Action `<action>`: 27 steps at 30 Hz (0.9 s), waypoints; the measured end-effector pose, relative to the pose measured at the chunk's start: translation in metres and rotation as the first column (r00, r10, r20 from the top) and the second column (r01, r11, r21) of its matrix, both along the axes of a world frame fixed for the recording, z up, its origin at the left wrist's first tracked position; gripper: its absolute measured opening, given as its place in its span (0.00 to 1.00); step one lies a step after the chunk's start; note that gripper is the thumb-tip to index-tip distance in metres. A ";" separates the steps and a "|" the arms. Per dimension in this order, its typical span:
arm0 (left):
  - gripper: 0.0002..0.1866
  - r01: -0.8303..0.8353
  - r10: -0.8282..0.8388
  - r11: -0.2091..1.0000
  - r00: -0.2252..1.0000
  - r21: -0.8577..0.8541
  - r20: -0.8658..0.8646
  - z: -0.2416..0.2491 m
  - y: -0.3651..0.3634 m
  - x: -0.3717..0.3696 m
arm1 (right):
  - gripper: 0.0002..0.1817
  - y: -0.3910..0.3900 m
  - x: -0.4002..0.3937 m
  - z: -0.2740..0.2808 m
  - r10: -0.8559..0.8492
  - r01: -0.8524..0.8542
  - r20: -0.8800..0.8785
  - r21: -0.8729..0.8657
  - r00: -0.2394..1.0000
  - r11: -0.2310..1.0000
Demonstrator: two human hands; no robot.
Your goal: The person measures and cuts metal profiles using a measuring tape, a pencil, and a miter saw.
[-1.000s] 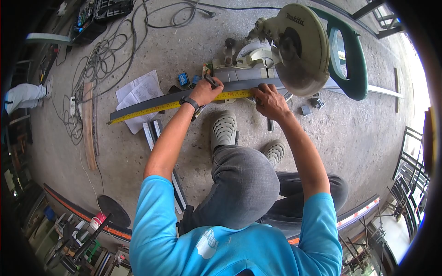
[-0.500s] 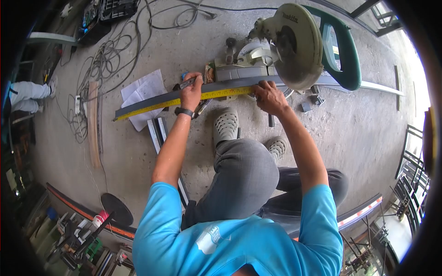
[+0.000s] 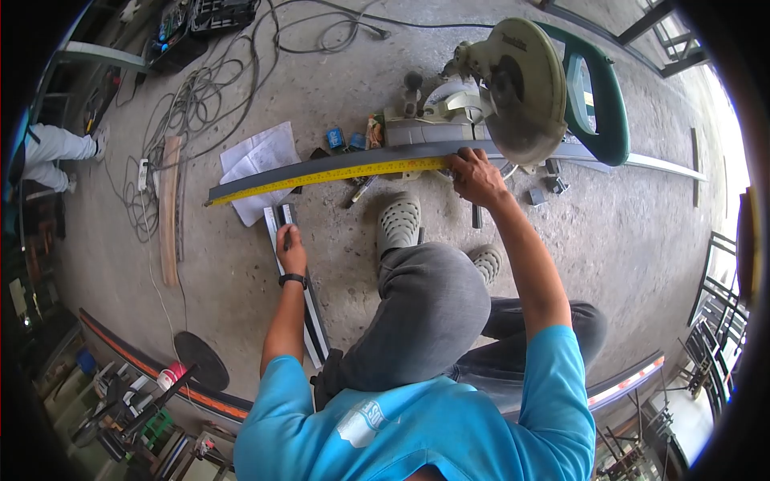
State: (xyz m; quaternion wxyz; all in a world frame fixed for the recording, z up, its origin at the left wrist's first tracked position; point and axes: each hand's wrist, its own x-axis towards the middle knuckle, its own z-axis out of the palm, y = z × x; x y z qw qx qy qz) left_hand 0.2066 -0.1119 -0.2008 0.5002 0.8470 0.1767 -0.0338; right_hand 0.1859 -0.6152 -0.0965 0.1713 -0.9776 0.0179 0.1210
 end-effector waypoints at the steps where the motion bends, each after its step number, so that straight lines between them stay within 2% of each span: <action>1: 0.16 0.015 -0.021 0.989 0.999 0.144 0.042 -0.003 0.016 -0.006 | 0.32 0.000 0.000 0.001 0.001 -0.001 0.001 0.004 1.000 1.000; 3: 0.19 0.025 -0.081 0.906 0.990 0.423 0.114 -0.005 0.047 -0.016 | 0.32 0.001 0.000 0.003 0.004 -0.004 -0.008 0.004 1.000 1.000; 6: 0.25 0.000 0.025 0.797 0.999 0.604 -0.033 -0.013 0.081 -0.027 | 0.32 0.000 -0.001 0.001 0.007 -0.007 0.005 0.000 1.000 1.000; 7: 0.29 0.046 0.019 0.804 0.994 0.593 -0.104 -0.011 0.088 -0.031 | 0.32 0.000 -0.001 0.000 0.009 -0.009 0.013 -0.002 1.000 1.000; 10: 0.30 0.074 0.124 0.818 0.945 0.570 -0.301 -0.007 0.090 -0.040 | 0.32 0.000 -0.001 -0.001 0.006 -0.006 0.008 -0.005 1.000 1.000; 13: 0.31 0.111 0.117 0.825 0.925 0.554 -0.361 -0.012 0.092 -0.044 | 0.32 0.001 0.000 0.002 0.004 -0.004 -0.007 0.006 1.000 1.000; 16: 0.27 0.066 0.127 0.771 0.958 0.633 -0.255 -0.021 0.087 -0.048 | 0.32 0.001 0.000 0.003 0.004 -0.004 -0.001 0.013 1.000 1.000; 19: 0.22 -0.036 0.061 0.887 0.997 0.461 -0.038 -0.010 0.069 -0.036 | 0.30 0.002 0.000 0.002 -0.007 0.007 -0.014 -0.006 1.000 1.000; 21: 0.19 -0.035 -0.017 0.936 0.989 0.351 0.146 0.016 0.038 -0.021 | 0.30 0.007 -0.005 0.006 0.046 -0.048 0.039 0.048 0.998 0.998; 22: 0.18 -0.027 -0.046 0.956 0.969 0.293 0.242 0.033 0.018 -0.007 | 0.29 0.009 -0.007 0.008 0.073 -0.078 0.068 0.071 0.995 0.994; 23: 0.17 0.037 -0.161 0.938 0.928 0.345 0.337 0.057 -0.002 0.007 | 0.29 0.011 -0.013 0.008 0.147 -0.160 0.118 0.110 0.982 0.981; 26: 0.19 0.179 -0.453 0.848 0.732 0.498 0.508 0.110 -0.046 0.057 | 0.33 0.026 -0.039 0.001 0.122 -0.107 -0.066 0.195 0.990 0.975; 27: 0.20 0.281 -0.528 0.820 0.709 0.499 0.467 0.125 -0.061 0.077 | 0.35 0.029 -0.047 -0.005 0.156 -0.145 -0.057 0.164 0.986 0.976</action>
